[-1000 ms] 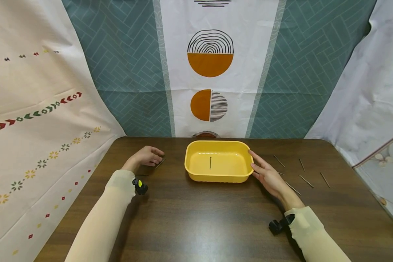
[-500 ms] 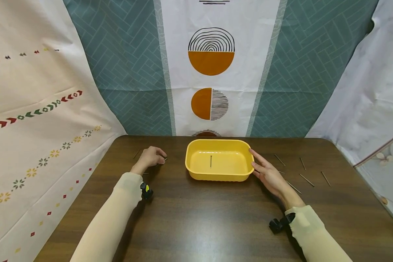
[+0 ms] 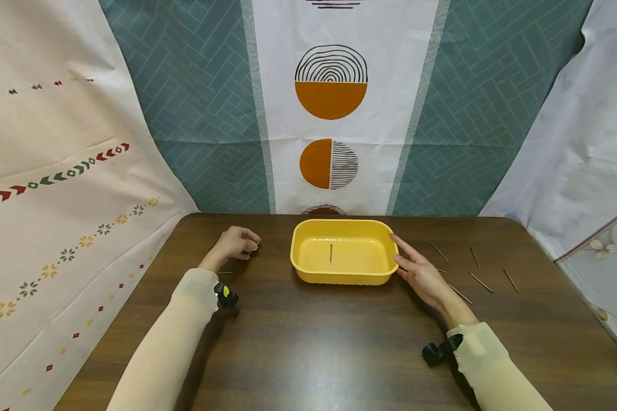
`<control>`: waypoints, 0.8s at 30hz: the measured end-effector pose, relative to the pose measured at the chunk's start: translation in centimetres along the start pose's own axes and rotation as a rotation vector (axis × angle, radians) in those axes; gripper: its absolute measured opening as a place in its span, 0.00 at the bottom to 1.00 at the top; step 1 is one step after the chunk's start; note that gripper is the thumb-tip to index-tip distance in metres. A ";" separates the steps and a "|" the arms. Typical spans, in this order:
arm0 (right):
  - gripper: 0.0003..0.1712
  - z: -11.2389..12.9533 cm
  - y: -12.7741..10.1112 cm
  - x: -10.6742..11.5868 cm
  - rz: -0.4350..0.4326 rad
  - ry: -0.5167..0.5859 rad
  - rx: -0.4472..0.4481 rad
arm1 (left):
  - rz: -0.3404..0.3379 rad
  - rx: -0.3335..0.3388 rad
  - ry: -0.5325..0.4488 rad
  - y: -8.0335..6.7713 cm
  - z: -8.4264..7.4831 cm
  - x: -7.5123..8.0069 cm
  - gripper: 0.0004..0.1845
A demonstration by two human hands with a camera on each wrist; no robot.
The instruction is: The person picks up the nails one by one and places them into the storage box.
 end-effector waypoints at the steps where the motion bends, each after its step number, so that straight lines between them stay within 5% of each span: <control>1: 0.36 0.0 0.0 0.0 0.001 -0.001 -0.002 | 0.001 -0.001 -0.017 0.0 0.0 0.1 0.15; 15: 0.37 -0.1 0.0 0.0 -0.004 -0.006 -0.011 | 0.009 -0.026 -0.190 0.5 -0.3 0.1 0.19; 24: 0.37 -0.1 0.0 0.1 -0.001 -0.009 -0.004 | -0.004 -0.056 -0.214 0.6 -1.3 -0.1 0.19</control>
Point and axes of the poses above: each hand's wrist, its own y-axis towards the middle knuckle, its own x-axis out of the back of the hand, z = x × y, the point moved 7 cm from there along y, towards the middle knuckle, and after that the axes turned 12 degrees about z, right-handed, at the moved point
